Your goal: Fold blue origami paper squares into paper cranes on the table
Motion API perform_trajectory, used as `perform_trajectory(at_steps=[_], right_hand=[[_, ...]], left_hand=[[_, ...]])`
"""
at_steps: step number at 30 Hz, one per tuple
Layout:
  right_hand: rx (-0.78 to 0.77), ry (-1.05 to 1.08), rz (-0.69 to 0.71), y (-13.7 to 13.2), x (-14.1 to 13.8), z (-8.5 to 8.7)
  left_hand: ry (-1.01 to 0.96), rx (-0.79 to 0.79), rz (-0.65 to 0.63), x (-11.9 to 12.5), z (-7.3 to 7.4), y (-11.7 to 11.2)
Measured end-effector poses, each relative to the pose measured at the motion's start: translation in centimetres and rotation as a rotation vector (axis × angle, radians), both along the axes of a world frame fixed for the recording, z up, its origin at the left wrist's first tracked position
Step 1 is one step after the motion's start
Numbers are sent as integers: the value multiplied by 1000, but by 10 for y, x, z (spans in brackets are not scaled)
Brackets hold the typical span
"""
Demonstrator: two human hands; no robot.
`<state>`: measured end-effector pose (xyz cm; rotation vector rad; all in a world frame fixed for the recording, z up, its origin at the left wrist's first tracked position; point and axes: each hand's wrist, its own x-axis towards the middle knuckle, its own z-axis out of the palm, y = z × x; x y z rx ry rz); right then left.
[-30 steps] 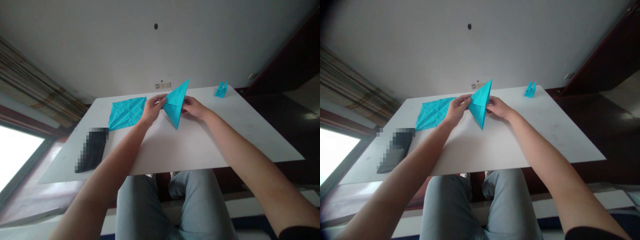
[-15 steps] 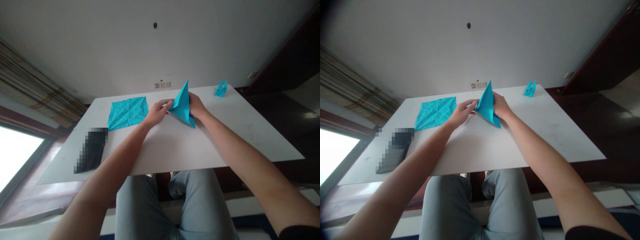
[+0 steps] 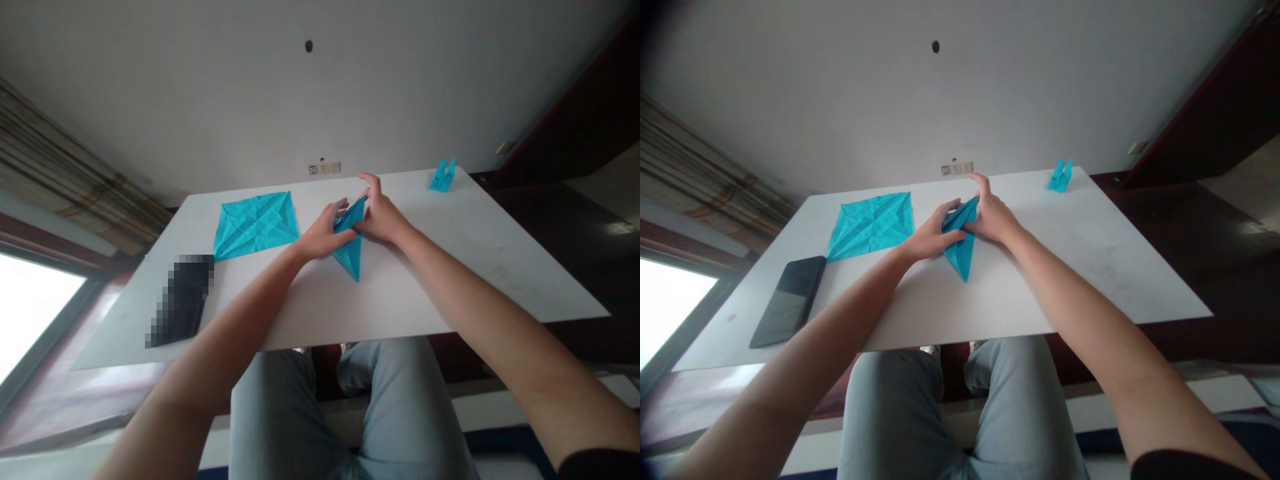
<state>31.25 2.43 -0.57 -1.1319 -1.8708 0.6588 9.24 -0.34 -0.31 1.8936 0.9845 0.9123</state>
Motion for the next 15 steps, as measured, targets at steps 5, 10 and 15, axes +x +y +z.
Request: perform_trajectory(at_steps=[5, 10, 15], right_hand=[[-68, -113, 11, 5, 4, -2], [-74, 3, -22, 11, 7, -2], [7, 74, -50, 4, 8, 12]], left_hand=[[43, 33, 29, -7, -2, 9], [23, 131, 132, -11, -1, 14], [228, 265, 367, -14, -6, 14]])
